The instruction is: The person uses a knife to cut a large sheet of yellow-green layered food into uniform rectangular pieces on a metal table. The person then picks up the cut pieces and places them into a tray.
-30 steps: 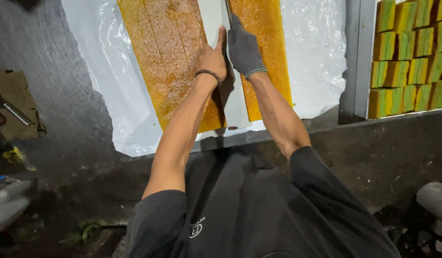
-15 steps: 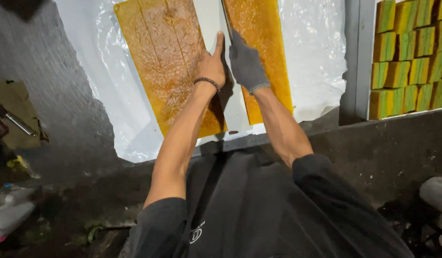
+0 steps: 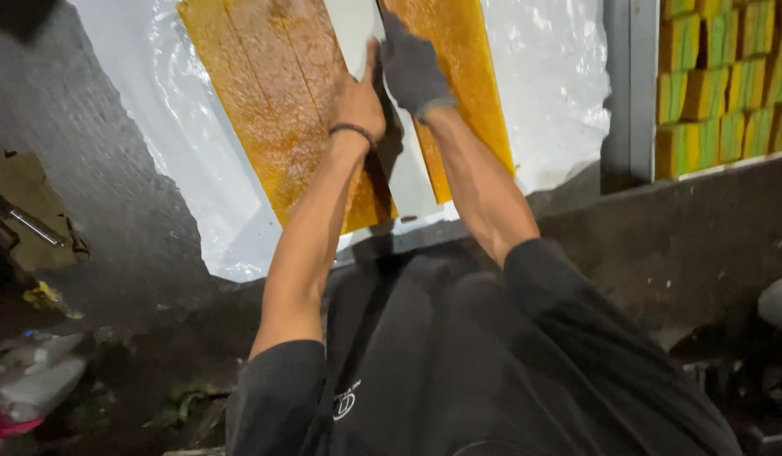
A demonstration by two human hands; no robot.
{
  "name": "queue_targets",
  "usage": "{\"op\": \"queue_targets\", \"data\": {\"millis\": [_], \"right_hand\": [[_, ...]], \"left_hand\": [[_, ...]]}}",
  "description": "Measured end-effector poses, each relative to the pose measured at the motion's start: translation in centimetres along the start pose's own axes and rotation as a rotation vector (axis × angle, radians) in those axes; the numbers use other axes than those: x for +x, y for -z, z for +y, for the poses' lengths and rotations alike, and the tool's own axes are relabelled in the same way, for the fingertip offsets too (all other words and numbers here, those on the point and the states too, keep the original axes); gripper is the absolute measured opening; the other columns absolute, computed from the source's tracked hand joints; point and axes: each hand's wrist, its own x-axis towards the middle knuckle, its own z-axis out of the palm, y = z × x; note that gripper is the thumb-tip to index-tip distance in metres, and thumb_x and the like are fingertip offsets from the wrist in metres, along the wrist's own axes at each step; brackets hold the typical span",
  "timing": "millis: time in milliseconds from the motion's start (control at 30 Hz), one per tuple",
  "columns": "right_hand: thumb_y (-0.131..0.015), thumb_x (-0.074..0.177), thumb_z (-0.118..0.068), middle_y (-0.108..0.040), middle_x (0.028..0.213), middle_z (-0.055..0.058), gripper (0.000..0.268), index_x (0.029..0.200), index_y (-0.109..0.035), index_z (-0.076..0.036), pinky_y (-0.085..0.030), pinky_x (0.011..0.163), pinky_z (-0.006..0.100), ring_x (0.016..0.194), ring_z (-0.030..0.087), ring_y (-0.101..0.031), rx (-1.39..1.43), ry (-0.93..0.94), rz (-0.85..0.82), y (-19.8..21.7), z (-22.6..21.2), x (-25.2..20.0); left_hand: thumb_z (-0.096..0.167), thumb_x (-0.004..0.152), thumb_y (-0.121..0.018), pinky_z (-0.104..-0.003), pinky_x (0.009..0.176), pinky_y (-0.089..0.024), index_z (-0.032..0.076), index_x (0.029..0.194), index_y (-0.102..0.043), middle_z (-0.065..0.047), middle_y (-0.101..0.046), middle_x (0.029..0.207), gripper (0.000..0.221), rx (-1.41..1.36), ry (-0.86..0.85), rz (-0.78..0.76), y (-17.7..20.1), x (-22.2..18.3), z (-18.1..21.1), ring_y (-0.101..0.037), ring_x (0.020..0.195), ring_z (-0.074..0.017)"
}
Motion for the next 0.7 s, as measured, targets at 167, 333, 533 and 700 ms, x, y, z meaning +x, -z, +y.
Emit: {"op": "queue_targets", "data": {"millis": [167, 333, 533, 700], "right_hand": [[-0.049, 0.098, -0.014, -0.067, 0.104, 0.033, 0.051, 0.149, -0.043, -0.005, -0.050, 0.082, 0.061, 0.093, 0.054, -0.064, -0.025, 0.041, -0.013, 0.9, -0.1, -4.2], [-0.051, 0.106, -0.017, -0.070, 0.107, 0.030, 0.042, 0.147, -0.048, -0.010, -0.051, 0.089, 0.060, 0.101, 0.052, -0.066, -0.035, -0.021, -0.013, 0.4, 0.2, -3.5], [-0.051, 0.100, -0.014, -0.068, 0.103, 0.032, 0.049, 0.148, -0.045, -0.008, -0.049, 0.082, 0.062, 0.094, 0.053, -0.064, 0.019, 0.009, -0.019, 1.2, 1.6, -10.3], [-0.053, 0.107, -0.016, -0.070, 0.112, 0.030, 0.037, 0.143, -0.048, -0.009, -0.051, 0.087, 0.060, 0.103, 0.051, -0.065, -0.022, 0.024, 0.004, -0.3, 3.1, -9.5]], "left_hand": [[-0.005, 0.089, -0.056, -0.058, 0.094, -0.054, 0.040, 0.164, -0.003, -0.041, -0.045, 0.138, 0.103, 0.035, -0.009, -0.034, 1.0, -0.2, 0.6, -0.061, 0.113, -0.0555], [-0.003, 0.093, -0.059, -0.057, 0.100, -0.053, 0.040, 0.167, -0.007, -0.038, -0.052, 0.133, 0.101, 0.054, -0.125, 0.078, -0.9, 0.0, -1.5, -0.059, 0.119, -0.0552], [0.017, 0.062, -0.098, -0.053, 0.103, -0.049, 0.039, 0.159, -0.006, -0.035, -0.045, 0.141, 0.136, 0.004, -0.056, 0.001, -0.1, 0.4, -0.7, -0.055, 0.122, -0.0510], [0.015, 0.063, -0.100, -0.053, 0.101, -0.054, 0.036, 0.163, -0.005, -0.032, -0.048, 0.149, 0.139, -0.022, -0.306, 0.180, -1.3, 0.7, -2.6, -0.056, 0.127, -0.0506]]}}
